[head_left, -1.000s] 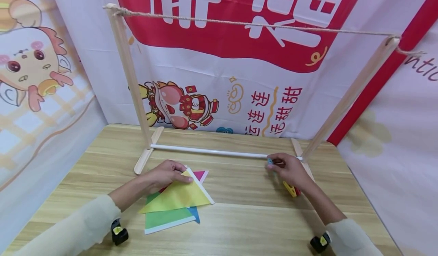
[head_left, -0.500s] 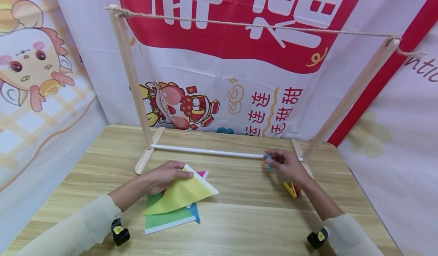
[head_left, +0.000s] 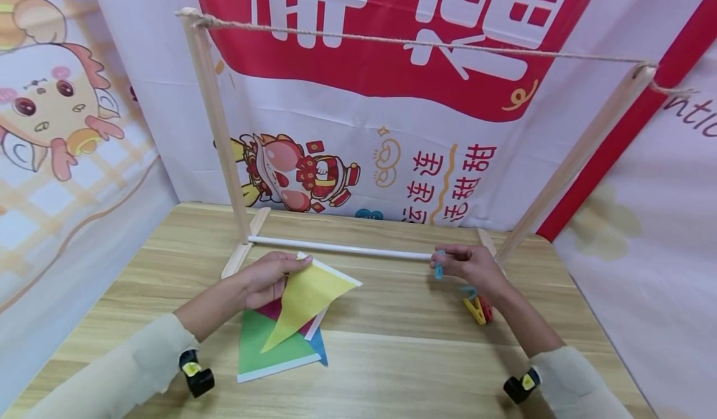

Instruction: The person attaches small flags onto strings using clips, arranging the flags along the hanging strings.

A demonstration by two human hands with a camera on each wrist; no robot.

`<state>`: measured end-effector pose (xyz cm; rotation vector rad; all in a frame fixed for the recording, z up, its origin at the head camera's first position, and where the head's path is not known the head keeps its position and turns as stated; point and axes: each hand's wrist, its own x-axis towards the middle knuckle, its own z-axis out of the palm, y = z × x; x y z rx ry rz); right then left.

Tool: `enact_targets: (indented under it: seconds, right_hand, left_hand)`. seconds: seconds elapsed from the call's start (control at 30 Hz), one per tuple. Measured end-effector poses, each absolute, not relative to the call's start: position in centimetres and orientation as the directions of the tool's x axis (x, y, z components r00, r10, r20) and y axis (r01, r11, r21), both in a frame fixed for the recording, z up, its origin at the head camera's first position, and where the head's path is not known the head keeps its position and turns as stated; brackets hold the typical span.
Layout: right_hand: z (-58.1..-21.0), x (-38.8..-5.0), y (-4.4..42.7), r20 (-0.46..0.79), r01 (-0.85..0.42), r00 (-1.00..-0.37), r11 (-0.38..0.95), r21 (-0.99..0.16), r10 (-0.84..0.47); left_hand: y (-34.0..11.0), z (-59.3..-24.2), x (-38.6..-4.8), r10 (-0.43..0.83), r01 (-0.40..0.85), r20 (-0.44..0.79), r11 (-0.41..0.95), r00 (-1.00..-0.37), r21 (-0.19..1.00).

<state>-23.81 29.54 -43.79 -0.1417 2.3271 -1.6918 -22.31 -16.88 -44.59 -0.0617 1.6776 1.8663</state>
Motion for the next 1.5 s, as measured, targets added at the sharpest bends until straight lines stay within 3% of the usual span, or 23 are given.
enact_targets:
  seconds: [0.17, 0.37, 0.6, 0.9, 1.5]
  right_hand:
    - [-43.4, -24.0, 29.4, -0.151, 0.083, -0.959, 0.270, -0.959, -0.242]
    - [-42.5, -24.2, 28.9, -0.182, 0.120, -0.958, 0.265, -0.957, -0.220]
    - [-41.3, -24.4, 28.6, -0.160, 0.104, -0.959, 0.236, -0.966, -0.235]
    - [-39.3, -25.0, 28.2, -0.119, 0.057, -0.963, 0.247, -0.967, -0.242]
    - [-35.5, -26.2, 26.8, -0.057, -0.011, -0.967, 0.267, -0.964, -0.249]
  left_hand:
    - [-16.7, -43.9, -22.4, 0.345, -0.457, -0.417, -0.038, -0.841, 0.889]
    - [-16.9, -43.0, -22.9, 0.255, -0.409, -0.407, 0.047, -0.877, 0.911]
    - [-17.7, -41.4, -23.5, 0.245, -0.301, -0.322, 0.119, -0.914, 0.946]
    - [-18.4, -39.3, -24.3, 0.218, -0.171, -0.188, 0.093, -0.958, 0.981]
    - [-19.4, -36.2, -26.5, 0.117, -0.034, -0.035, 0.005, -0.993, 0.999]
